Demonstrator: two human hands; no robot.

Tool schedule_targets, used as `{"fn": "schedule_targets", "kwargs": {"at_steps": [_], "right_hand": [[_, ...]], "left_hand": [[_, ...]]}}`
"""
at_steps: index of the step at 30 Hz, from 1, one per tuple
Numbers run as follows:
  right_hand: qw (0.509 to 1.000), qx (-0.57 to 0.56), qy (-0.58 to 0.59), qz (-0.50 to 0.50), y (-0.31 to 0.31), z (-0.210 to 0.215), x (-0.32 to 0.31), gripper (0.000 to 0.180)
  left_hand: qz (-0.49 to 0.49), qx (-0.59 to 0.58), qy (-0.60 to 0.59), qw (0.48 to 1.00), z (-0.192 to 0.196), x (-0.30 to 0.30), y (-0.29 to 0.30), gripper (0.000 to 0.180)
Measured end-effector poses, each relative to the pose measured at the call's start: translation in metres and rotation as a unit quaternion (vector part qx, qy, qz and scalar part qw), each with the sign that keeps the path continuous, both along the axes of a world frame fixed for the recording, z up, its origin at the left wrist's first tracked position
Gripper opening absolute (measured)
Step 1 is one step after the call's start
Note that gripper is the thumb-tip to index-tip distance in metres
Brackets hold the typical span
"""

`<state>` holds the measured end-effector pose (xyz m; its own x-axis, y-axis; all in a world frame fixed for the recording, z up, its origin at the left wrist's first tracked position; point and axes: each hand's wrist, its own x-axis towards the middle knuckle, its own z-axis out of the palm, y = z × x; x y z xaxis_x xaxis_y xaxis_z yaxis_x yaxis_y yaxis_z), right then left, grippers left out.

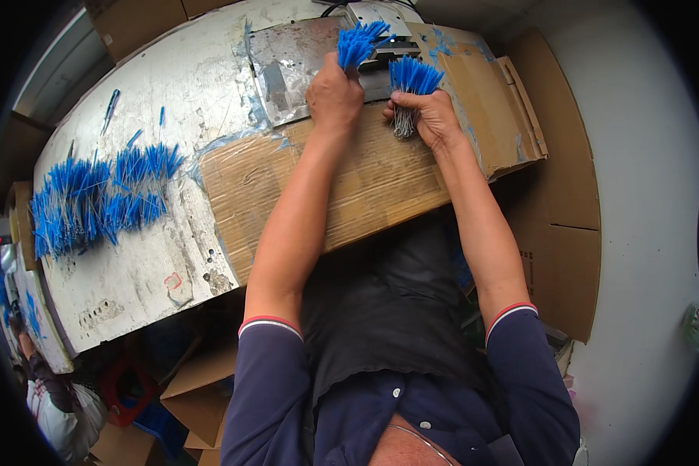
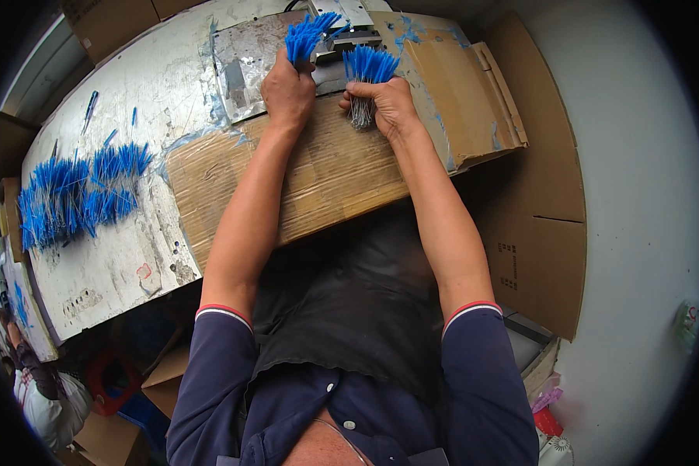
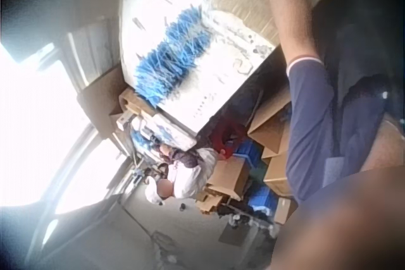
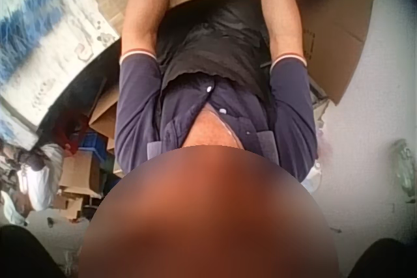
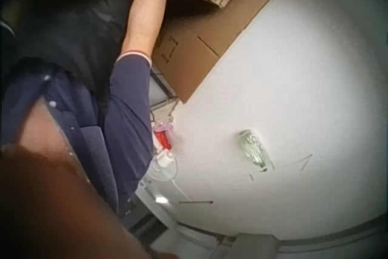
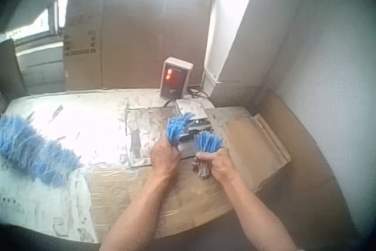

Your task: Assembling blue plastic bristles into metal clips using a mechanical crimping press.

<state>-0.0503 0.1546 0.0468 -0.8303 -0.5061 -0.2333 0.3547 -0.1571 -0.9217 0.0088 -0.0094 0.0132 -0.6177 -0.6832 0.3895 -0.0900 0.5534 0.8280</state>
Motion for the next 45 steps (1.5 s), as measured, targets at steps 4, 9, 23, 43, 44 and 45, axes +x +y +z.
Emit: {"fn": "schedule_targets", "kwargs": {"at_steps": [4,9,23,43,44,45], "right_hand": [[0.995,0.064,0.031,-0.068,-0.009,0.003,0.002,0.011],[0.98,0.119,0.109,-0.121,-0.016,0.007,0.002,0.009],[0.957,0.196,0.098,-0.19,-0.038,0.001,-0.016,0.015],[0.982,0.035,-0.027,-0.183,-0.027,-0.003,-0.005,0.014],[0.983,0.021,-0.012,-0.181,-0.026,-0.003,-0.003,0.012],[0.983,0.021,-0.012,-0.181,-0.026,-0.003,-0.001,0.012]], "left_hand": [[-0.004,0.011,0.012,1.0,-0.007,-0.001,-0.005,0.024],[0.004,0.013,0.005,1.0,-0.002,0.0,-0.003,0.023],[0.032,-0.003,0.014,0.999,-0.004,-0.003,-0.002,0.021],[0.01,-0.024,0.015,1.0,-0.005,-0.004,-0.001,0.016],[0.01,-0.024,0.014,1.0,-0.005,-0.003,-0.002,0.016],[0.01,-0.009,0.017,1.0,-0.005,-0.003,-0.002,0.015]]}}
